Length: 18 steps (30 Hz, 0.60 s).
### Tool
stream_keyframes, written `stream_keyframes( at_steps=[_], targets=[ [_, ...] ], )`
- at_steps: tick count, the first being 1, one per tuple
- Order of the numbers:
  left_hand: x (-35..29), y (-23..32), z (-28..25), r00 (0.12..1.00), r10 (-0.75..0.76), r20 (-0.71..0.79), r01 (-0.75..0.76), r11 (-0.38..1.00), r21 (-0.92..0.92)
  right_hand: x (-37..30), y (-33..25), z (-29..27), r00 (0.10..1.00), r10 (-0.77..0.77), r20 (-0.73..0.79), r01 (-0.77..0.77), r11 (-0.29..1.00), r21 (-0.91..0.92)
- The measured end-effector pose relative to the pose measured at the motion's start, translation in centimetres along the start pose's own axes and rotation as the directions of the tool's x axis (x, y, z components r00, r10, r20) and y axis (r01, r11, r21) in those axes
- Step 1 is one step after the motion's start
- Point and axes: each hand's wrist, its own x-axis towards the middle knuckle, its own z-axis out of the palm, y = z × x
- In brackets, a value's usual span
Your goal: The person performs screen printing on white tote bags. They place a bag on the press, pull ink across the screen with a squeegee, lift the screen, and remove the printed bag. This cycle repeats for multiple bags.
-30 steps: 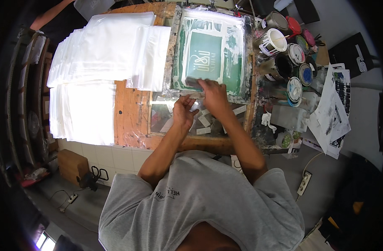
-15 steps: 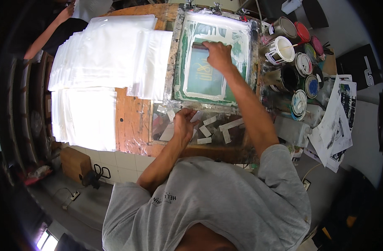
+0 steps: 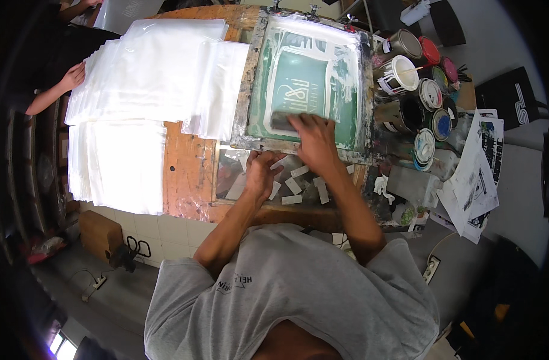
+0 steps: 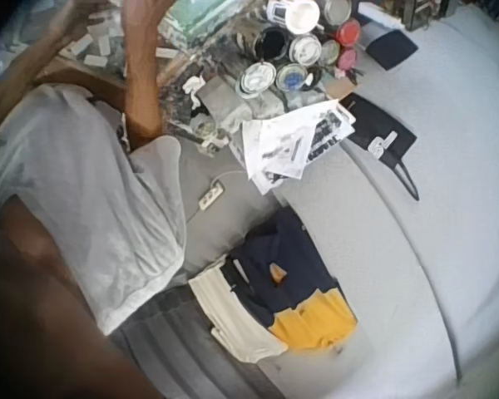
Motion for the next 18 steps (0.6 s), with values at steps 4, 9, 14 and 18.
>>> stream_keyframes(
  at_steps=[4, 9, 14, 18],
  targets=[
    [-2.0, 2.5, 1.8, 0.992, 0.077, 0.099, -0.075, 0.997, -0.022, -0.1, -3.3, -6.2, 0.998, -0.002, 0.056, 0.002, 1.0, -0.005],
    [-3.8, 8.0, 7.3, 0.9, 0.332, 0.284, -0.299, 0.942, -0.154, 4.9, -2.6, -10.8, 0.939, -0.195, -0.282, 0.165, 0.978, -0.125],
    [3.8, 13.5, 9.1, 0.847, 0.47, 0.249, -0.509, 0.852, 0.125, 11.1, -1.4, -17.5, 0.943, -0.189, -0.275, 0.141, 0.973, -0.185],
    [14.7, 10.1, 1.4, 0.438, 0.857, 0.27, 0.051, -0.324, 0.945, 14.9, -0.5, -20.5, 0.886, -0.32, -0.336, 0.238, 0.935, -0.263]
  ],
)
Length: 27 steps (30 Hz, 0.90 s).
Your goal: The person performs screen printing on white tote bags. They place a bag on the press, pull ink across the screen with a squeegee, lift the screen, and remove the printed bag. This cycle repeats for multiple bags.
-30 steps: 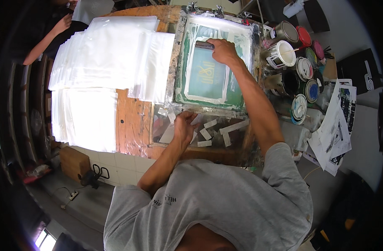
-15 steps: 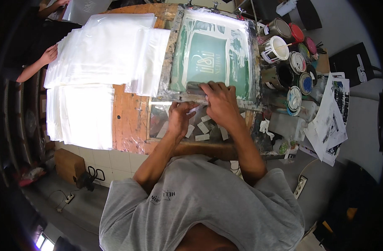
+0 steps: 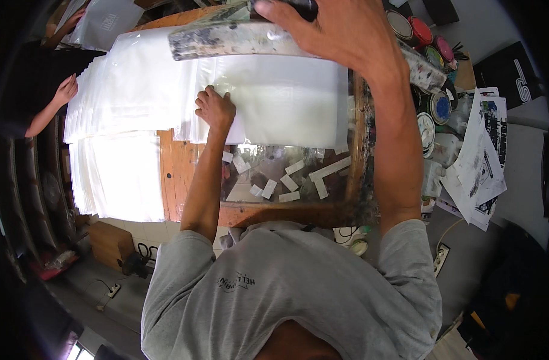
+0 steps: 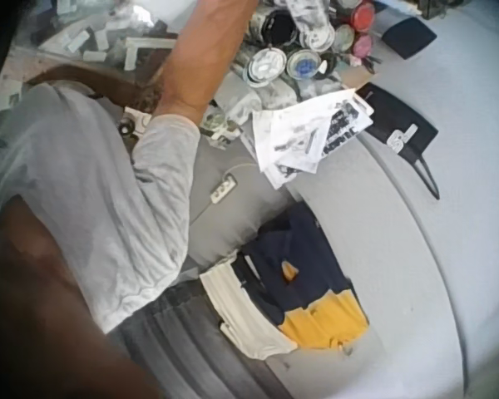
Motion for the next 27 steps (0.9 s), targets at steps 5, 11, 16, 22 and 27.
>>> stream_keyframes(
  at_steps=[5, 11, 16, 22, 27],
  targets=[
    [2.4, -1.2, -0.3, 0.972, 0.035, 0.233, 0.041, 0.949, -0.314, 4.0, 0.7, -3.2, 0.906, 0.235, 0.352, -0.299, 0.944, 0.141],
    [12.1, -10.6, -9.2, 0.84, 0.074, -0.538, 0.188, 0.89, 0.416, 6.6, 1.9, -3.4, 0.877, 0.327, 0.352, -0.361, 0.932, 0.035],
    [1.3, 1.5, -3.5, 0.977, 0.202, -0.064, -0.187, 0.68, -0.709, 6.3, 2.5, -3.6, 0.909, 0.267, 0.32, -0.315, 0.943, 0.106],
    [-16.9, 12.0, -0.1, 0.819, 0.51, 0.264, -0.371, 0.821, -0.433, 4.9, 1.0, -3.4, 0.904, 0.288, 0.316, -0.343, 0.929, 0.135],
    [-15.5, 12.7, 0.9, 0.868, 0.432, 0.244, -0.211, 0.767, -0.606, 3.1, 0.6, -2.7, 0.914, 0.307, 0.267, -0.346, 0.931, 0.113]
  ],
)
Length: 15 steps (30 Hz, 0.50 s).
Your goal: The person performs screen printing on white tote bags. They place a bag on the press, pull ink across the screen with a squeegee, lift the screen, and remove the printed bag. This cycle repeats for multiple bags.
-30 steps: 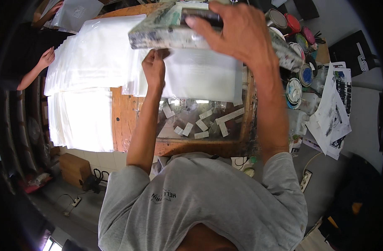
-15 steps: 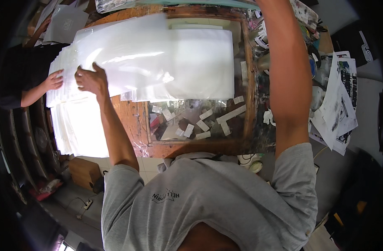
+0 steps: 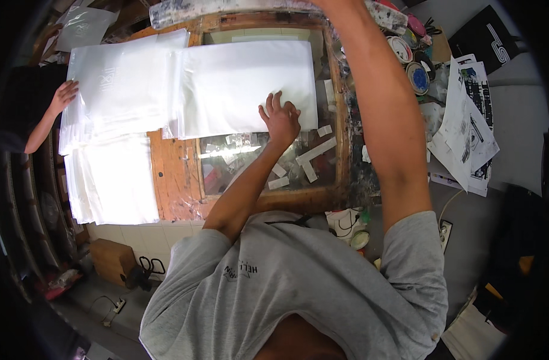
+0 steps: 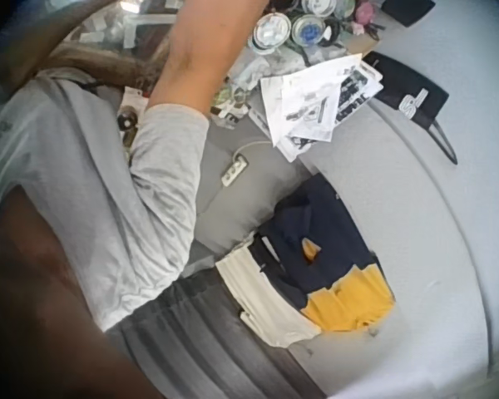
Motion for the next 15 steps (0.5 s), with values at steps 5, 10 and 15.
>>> stream_keyframes(
  at_steps=[5, 10, 15],
  targets=[
    [1.7, 3.1, -3.3, 0.994, -0.074, 0.084, 0.077, 0.997, -0.028, 0.2, -0.2, -0.6, 0.998, -0.011, 0.059, 0.012, 1.0, -0.009],
    [-1.0, 1.1, 1.8, 0.956, 0.207, 0.206, -0.261, 0.923, 0.283, 3.3, 2.6, 2.0, 0.906, -0.268, -0.327, 0.267, 0.962, -0.048],
    [-1.1, 2.3, 2.9, 0.953, 0.193, 0.235, -0.252, 0.932, 0.259, 3.3, 1.4, -1.1, 0.993, -0.101, 0.06, 0.09, 0.983, 0.161]
  ],
)
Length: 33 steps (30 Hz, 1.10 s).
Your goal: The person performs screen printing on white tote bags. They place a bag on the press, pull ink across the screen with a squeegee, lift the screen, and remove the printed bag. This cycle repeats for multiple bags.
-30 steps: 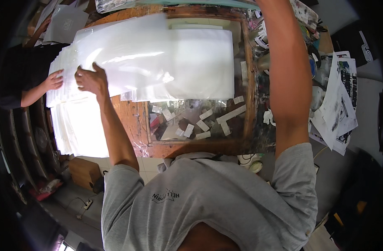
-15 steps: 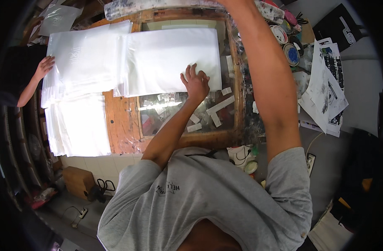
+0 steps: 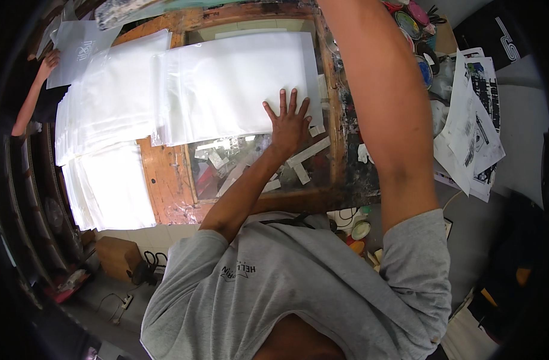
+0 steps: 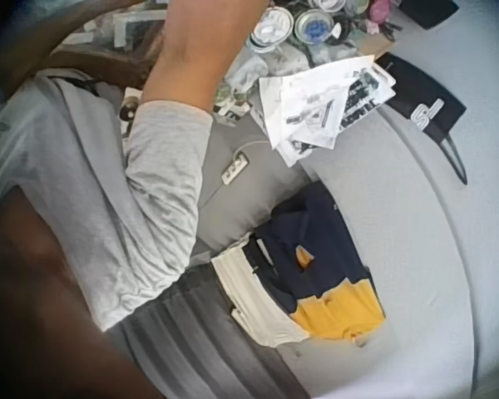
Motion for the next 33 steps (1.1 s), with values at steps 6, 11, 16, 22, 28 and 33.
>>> stream_keyframes(
  at_steps=[6, 11, 16, 22, 28, 33],
  targets=[
    [-2.1, -1.5, -2.5, 0.983, -0.164, -0.087, 0.173, 0.979, 0.111, 0.5, -0.7, -1.3, 0.998, 0.003, -0.069, -0.009, 0.997, -0.083],
    [-4.2, -2.0, -2.3, 0.986, -0.152, -0.072, 0.158, 0.983, 0.094, 0.7, -1.4, -0.9, 0.985, 0.038, -0.168, -0.069, 0.981, -0.182],
    [-4.9, -1.6, -2.0, 0.987, -0.137, -0.081, 0.144, 0.986, 0.081, 0.0, -1.5, -1.7, 0.997, 0.068, 0.031, -0.061, 0.981, -0.186],
    [-5.3, -1.3, -1.5, 0.992, -0.103, -0.067, 0.107, 0.992, 0.063, -1.4, -1.7, -1.4, 0.998, 0.046, 0.051, -0.039, 0.993, -0.115],
    [-6.4, -0.7, -5.6, 0.974, -0.202, -0.105, 0.159, 0.932, -0.326, -3.6, -1.4, 3.2, 0.991, -0.019, -0.132, 0.0, 0.99, -0.142],
    [-7.2, 0.2, -18.6, 0.812, -0.576, -0.092, -0.025, 0.124, -0.992, -14.7, -1.4, 14.1, 0.968, -0.09, -0.233, 0.033, 0.971, -0.238]
  ],
)
